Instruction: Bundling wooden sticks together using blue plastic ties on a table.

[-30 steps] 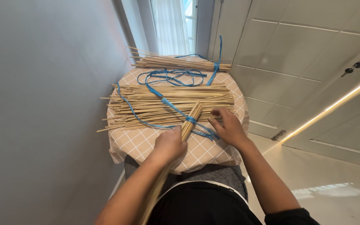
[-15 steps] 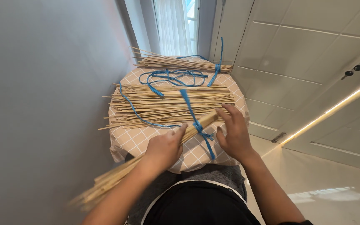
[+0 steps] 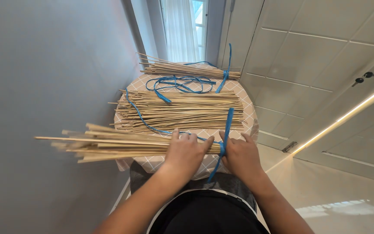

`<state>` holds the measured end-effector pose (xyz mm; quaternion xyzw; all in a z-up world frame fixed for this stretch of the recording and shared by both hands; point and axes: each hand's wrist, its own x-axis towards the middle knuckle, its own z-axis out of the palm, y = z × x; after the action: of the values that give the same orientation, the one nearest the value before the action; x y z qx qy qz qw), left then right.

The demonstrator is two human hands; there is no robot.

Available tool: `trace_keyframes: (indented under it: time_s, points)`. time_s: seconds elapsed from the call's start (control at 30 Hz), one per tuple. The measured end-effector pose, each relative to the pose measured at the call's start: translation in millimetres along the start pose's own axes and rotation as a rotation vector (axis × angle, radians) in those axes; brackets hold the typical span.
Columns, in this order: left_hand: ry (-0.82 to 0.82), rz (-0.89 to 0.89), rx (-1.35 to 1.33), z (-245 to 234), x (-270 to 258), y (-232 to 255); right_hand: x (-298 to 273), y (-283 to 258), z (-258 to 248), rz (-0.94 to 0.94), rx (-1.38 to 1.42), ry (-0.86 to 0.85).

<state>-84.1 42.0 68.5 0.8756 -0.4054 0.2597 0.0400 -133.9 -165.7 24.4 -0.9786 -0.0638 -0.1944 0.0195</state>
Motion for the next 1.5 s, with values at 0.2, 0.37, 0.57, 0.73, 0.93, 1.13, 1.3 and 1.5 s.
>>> trace_keyframes:
  time_s: [0.2, 0.37, 0.57, 0.73, 0.93, 1.13, 1.3, 1.5]
  points:
    - [0.596, 0.078, -0.015, -43.2, 11.7, 28.6, 17.8, 14.3, 17.2, 0.36, 0.219, -0.016]
    - [0.672, 0.116, -0.258, -13.0, -27.3, 18.4, 33.2, 12.8, 20.4, 0.469, 0.663, 0.052]
    - [0.439, -0.465, -0.669, 53.8, -45.2, -17.8, 49.2, 1.3, 29.0, 0.531, 1.208, 0.137]
    - [0.149, -0.795, -0.898, 77.9, -52.4, -41.1, 61.9, -5.9, 34.0, 0.554, 1.308, 0.229]
    - [0.134, -0.965, -1.065, 69.1, -52.6, -35.9, 59.0, 2.0, 63.7, 0.599, 1.56, 0.315]
    - [0.16, -0.97, -1.084, 71.9, -53.5, -35.9, 55.1, 3.5, 71.3, 0.548, 1.593, 0.307]
    - [0.161, -0.954, -1.071, 66.3, -53.7, -34.2, 55.6, -0.5, 64.5, 0.579, 1.596, 0.362]
    - [0.175, -0.954, -1.072, 70.6, -54.2, -35.1, 53.5, 0.5, 65.1, 0.57, 1.6, 0.376]
